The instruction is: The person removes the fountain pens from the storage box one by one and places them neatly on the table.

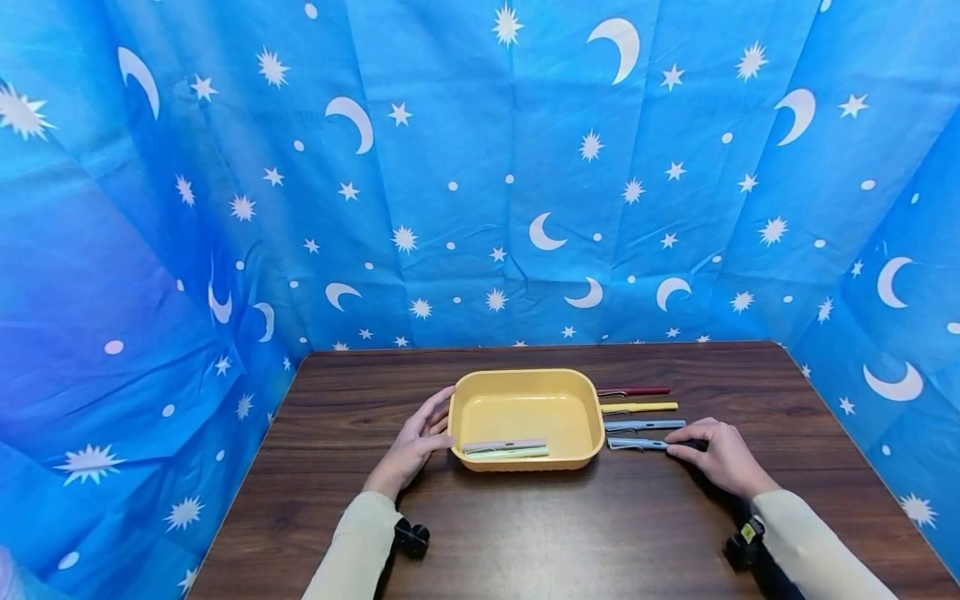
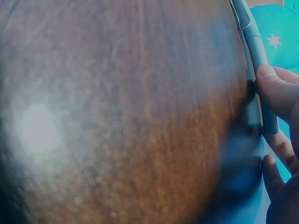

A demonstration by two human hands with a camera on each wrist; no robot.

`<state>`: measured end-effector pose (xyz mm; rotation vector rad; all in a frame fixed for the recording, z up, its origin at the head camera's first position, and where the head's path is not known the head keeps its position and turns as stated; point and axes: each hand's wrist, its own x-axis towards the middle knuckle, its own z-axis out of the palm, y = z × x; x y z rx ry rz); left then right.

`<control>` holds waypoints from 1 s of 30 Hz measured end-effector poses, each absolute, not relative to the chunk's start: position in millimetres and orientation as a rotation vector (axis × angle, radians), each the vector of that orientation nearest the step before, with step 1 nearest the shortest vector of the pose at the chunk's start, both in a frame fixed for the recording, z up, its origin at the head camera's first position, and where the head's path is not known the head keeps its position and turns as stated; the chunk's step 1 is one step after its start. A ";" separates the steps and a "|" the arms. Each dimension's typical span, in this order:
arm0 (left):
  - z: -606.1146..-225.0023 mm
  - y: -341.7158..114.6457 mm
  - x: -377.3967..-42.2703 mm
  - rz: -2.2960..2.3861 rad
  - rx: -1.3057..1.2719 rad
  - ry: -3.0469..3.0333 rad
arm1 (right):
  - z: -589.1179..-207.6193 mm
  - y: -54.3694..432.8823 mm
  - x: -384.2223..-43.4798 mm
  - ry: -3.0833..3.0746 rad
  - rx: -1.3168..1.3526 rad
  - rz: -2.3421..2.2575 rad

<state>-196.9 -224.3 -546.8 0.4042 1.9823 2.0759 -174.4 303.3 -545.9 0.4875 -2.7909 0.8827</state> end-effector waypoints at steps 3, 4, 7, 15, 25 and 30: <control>-547.2 -224.4 -197.3 2.080 0.406 1.978 | -546.7 303.5 -175.0 -2.784 0.496 0.867; -547.4 -224.4 -197.5 2.080 0.409 1.975 | -546.8 303.5 -175.2 -2.782 0.498 0.864; -548.2 -224.3 -198.2 2.080 0.412 1.972 | -546.8 303.3 -175.6 -2.779 0.503 0.856; -546.5 -223.8 -197.0 2.076 0.395 1.993 | -546.4 304.0 -176.7 -2.768 0.528 0.847; -548.9 -224.3 -198.8 2.064 0.379 2.022 | -546.5 304.0 -177.1 -2.767 0.544 0.848; -546.7 -223.4 -197.8 2.074 0.396 2.005 | -546.4 303.5 -177.4 -2.764 0.546 0.849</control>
